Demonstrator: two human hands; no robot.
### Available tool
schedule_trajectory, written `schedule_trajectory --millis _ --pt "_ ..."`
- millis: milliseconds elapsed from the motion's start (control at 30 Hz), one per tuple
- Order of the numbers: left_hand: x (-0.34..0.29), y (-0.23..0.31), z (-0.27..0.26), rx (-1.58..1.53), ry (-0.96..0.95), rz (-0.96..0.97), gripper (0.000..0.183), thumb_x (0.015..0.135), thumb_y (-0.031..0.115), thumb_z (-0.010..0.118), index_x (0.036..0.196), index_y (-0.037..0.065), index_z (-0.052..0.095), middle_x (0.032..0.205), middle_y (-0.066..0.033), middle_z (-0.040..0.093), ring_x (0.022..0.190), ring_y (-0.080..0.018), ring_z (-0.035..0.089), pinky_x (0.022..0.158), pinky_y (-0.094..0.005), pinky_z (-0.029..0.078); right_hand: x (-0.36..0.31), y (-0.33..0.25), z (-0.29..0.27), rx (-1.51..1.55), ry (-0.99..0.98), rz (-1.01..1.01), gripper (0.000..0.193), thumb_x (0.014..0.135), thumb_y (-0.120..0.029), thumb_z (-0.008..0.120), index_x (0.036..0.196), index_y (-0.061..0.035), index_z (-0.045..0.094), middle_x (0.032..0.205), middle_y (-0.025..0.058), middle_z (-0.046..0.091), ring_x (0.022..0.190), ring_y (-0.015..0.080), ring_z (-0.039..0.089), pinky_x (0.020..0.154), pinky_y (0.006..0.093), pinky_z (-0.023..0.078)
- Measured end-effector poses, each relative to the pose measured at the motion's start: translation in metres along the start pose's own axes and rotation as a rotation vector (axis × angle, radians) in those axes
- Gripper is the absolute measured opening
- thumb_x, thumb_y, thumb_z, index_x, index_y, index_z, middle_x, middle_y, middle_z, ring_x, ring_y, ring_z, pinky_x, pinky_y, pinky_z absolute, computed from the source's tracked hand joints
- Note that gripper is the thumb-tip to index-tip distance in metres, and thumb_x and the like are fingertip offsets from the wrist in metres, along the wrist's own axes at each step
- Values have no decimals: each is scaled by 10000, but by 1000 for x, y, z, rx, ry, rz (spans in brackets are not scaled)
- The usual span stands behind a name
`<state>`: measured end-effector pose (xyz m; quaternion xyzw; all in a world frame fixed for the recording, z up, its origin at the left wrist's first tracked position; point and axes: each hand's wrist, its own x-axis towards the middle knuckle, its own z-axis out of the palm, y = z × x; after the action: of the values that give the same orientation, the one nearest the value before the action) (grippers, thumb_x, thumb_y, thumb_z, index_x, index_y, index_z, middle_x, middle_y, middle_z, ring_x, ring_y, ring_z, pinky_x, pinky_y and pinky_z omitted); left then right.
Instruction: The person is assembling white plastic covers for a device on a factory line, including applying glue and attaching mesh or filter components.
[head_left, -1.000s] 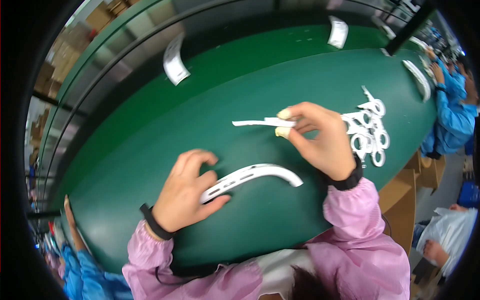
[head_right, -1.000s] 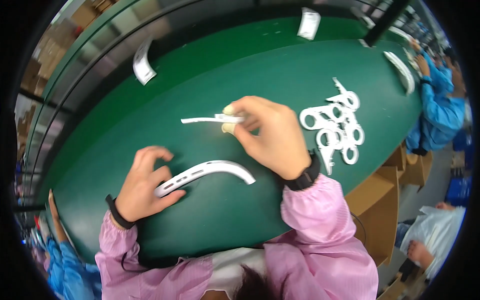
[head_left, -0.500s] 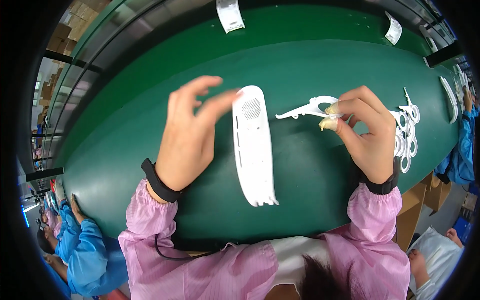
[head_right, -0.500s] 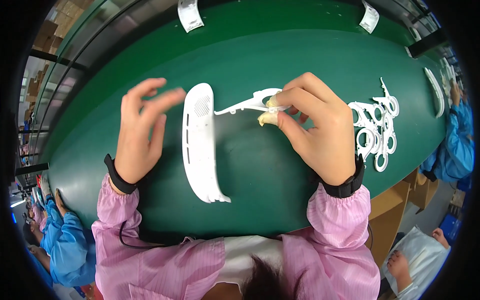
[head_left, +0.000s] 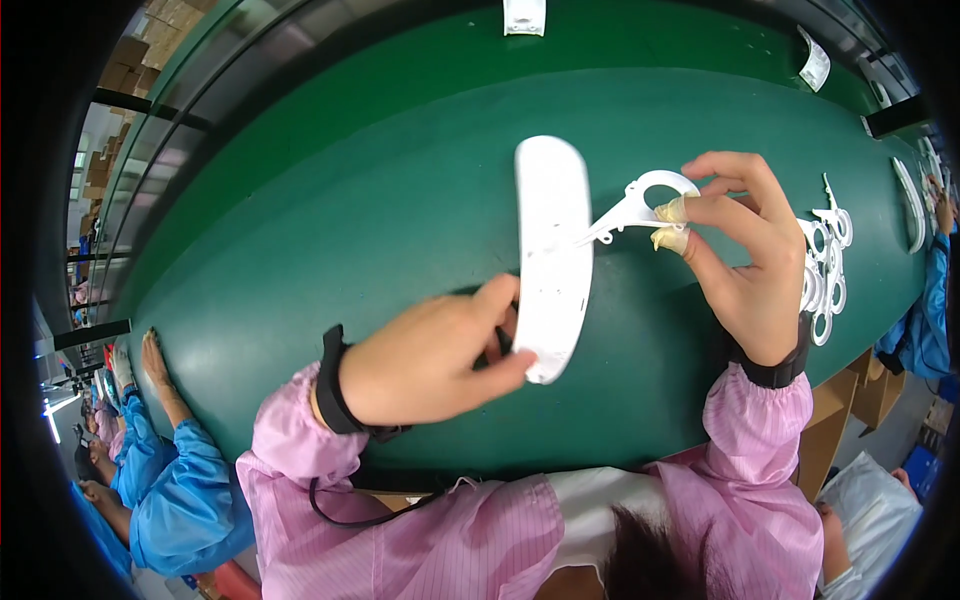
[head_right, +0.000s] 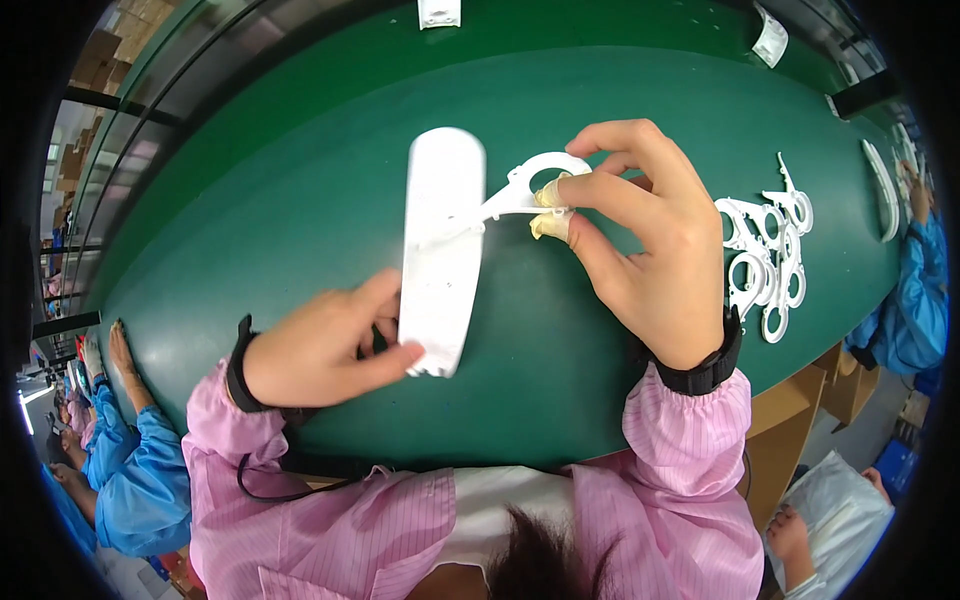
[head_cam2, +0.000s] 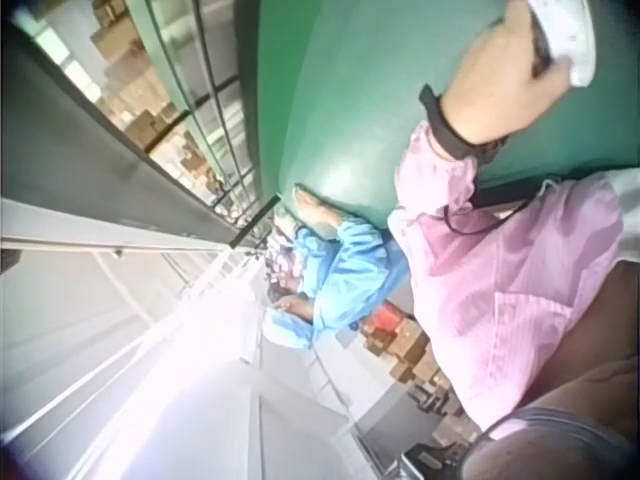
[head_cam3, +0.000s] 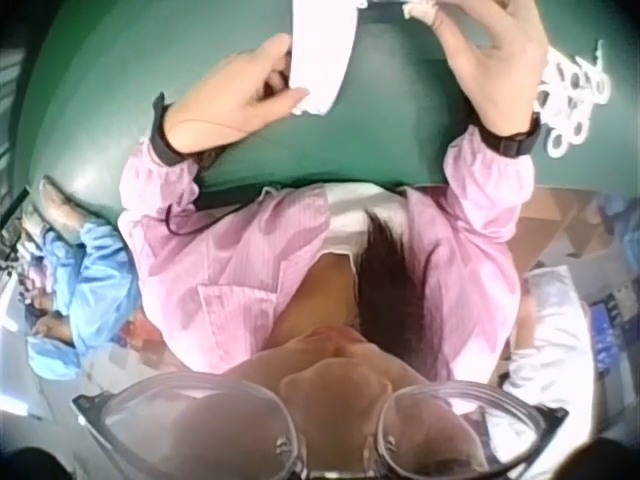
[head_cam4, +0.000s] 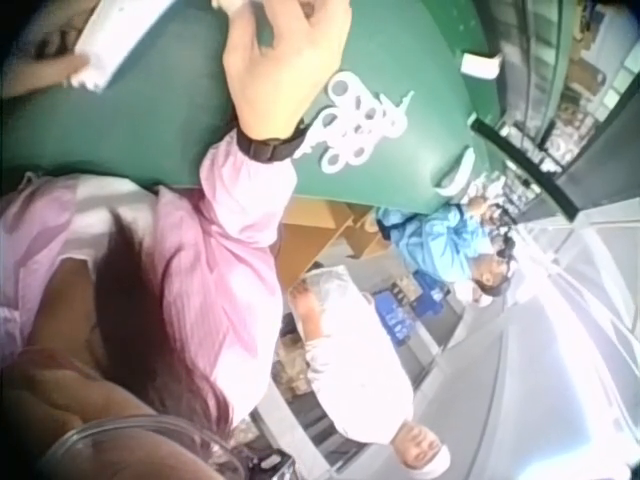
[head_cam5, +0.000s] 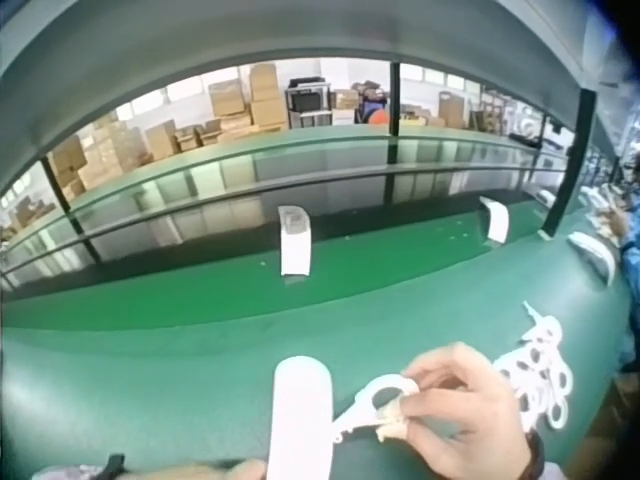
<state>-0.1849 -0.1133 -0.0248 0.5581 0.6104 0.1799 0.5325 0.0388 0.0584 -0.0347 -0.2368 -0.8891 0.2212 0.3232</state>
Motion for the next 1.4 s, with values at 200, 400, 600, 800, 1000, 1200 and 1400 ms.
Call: schedule_trajectory --millis 200,400,600,800,1000,1200,1400 --pt "-3 -14 -32 196 73 93 277 953 89 603 1214 -2 619 905 -169 717 796 -313 702 738 -362 544 0 4 2 -54 17 -68 223 694 34 791 889 -50 723 912 54 654 769 222 613 672 322 495" --pt "-10 1 -20 324 307 162 566 927 139 660 1443 31 454 1236 -189 629 1106 -335 625 945 -407 494 -3 2 5 69 -8 109 192 730 40 780 899 -4 701 803 78 633 690 203 613 625 305 503" --pt "2 4 17 499 352 173 755 836 218 783 1467 53 403 1263 -192 588 1064 -384 611 921 -431 500 -5 3 7 89 14 120 179 743 65 749 903 27 678 782 86 617 664 182 613 611 296 506" --pt "7 -6 9 375 266 112 700 886 307 746 1440 47 407 1272 -220 597 1071 -410 632 872 -436 531 -5 3 7 27 -196 -86 181 685 21 735 839 -33 658 782 72 627 699 284 581 618 369 481" --pt "13 -12 4 302 256 88 702 908 389 716 1434 40 410 1266 -244 604 1072 -428 638 874 -445 532 -9 2 11 4 -274 18 159 716 14 757 854 -1 681 779 108 651 701 287 569 637 368 450" --pt "15 -9 6 292 231 76 730 906 372 726 1458 42 380 1274 -251 603 1086 -438 636 889 -450 529 -12 -8 17 -54 -229 52 91 729 -45 713 810 -46 673 737 67 632 687 269 597 592 383 479" --pt "19 -13 14 267 297 191 846 876 309 763 1530 80 278 1417 -222 526 1182 -453 595 947 -461 523 -9 -11 21 53 -379 144 54 773 -3 657 804 -4 613 750 102 604 729 291 577 646 390 456"
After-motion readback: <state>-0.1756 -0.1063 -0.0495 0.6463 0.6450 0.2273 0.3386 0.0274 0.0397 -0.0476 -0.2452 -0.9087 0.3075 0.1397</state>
